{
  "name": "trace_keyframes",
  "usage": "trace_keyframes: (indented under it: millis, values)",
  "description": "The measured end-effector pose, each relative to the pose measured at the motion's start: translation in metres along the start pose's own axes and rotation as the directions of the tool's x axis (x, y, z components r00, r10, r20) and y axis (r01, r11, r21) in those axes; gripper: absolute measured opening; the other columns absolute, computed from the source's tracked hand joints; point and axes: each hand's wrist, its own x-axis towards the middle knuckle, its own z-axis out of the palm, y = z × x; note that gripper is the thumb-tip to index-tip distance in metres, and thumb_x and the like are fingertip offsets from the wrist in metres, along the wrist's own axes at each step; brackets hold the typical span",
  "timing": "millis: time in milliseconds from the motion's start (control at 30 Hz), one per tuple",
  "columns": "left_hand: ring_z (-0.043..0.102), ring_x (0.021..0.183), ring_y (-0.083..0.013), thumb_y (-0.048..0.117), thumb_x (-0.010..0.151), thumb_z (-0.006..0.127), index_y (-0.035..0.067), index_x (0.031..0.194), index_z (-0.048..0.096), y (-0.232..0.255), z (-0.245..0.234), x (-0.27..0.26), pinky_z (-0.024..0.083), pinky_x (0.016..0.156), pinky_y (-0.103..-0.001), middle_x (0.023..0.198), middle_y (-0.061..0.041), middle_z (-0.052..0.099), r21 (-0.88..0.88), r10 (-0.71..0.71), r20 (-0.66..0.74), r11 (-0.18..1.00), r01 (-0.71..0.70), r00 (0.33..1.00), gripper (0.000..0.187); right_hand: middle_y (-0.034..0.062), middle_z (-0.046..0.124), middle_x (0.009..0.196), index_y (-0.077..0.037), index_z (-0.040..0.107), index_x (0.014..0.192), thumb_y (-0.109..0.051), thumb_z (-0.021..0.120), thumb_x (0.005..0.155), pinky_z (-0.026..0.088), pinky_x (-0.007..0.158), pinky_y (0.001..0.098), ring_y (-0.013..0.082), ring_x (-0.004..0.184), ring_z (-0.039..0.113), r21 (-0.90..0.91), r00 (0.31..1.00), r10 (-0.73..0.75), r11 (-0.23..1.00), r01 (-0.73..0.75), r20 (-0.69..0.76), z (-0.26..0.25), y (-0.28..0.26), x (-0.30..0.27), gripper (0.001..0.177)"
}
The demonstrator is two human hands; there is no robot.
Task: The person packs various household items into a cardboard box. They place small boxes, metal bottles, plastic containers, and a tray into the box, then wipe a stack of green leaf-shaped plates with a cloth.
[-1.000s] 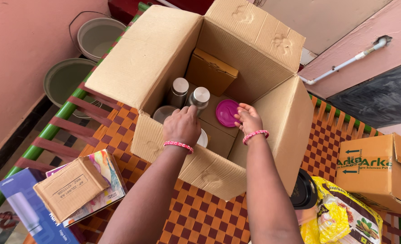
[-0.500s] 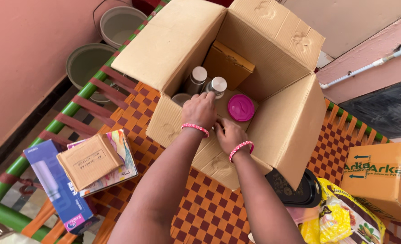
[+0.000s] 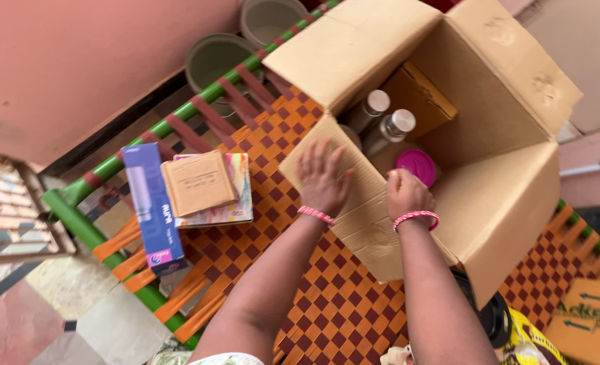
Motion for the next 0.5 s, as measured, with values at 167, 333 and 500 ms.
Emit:
trace_keyframes:
  millis: [167, 333, 500]
  values:
    - [0.007, 0.16, -0.0326, 0.024, 0.092, 0.055, 0.025, 0.145, 0.049, -0.087, -0.029, -0.046, 0.005, 0.124, -0.064, 0.169, -0.011, 0.022, 0.309, -0.394, 0.14, 0.889, 0.338, 0.908, 0.053, 0.0096, 0.075, 0.105, -0.023, 0.076, 0.106, -0.039, 0.048, 0.102, 0.054, 0.083, 0.0512, 0.0386, 0.096, 0.069, -0.022, 0.999, -0.025, 0.999, 0.024, -0.037, -0.001, -0.001, -0.003, 0.032]
    - [-0.021, 0.15, -0.0423, 0.058, 0.087, 0.061, 0.028, 0.164, 0.011, -0.146, -0.066, -0.038, -0.007, 0.117, -0.07, 0.168, -0.019, -0.01, 0.581, -0.743, 0.172, 0.607, 0.543, 0.646, 0.097, 0.0107, 0.075, 0.105, -0.024, 0.076, 0.107, -0.038, 0.049, 0.102, 0.054, 0.082, 0.052, 0.0392, 0.096, 0.069, -0.04, 0.998, -0.041, 0.998, 0.039, -0.04, 0.0, 0.0, -0.002, 0.031]
    - [-0.021, 0.155, -0.0424, 0.08, 0.071, 0.07, 0.032, 0.164, 0.003, -0.171, -0.114, -0.016, -0.003, 0.119, -0.073, 0.172, -0.016, -0.014, 0.607, -0.882, 0.071, 0.409, 0.681, 0.467, 0.124, 0.0112, 0.075, 0.103, -0.025, 0.076, 0.106, -0.038, 0.049, 0.101, 0.054, 0.081, 0.0521, 0.0399, 0.095, 0.069, -0.042, 0.999, -0.001, 0.999, 0.0, -0.039, 0.001, 0.001, 0.0, 0.031]
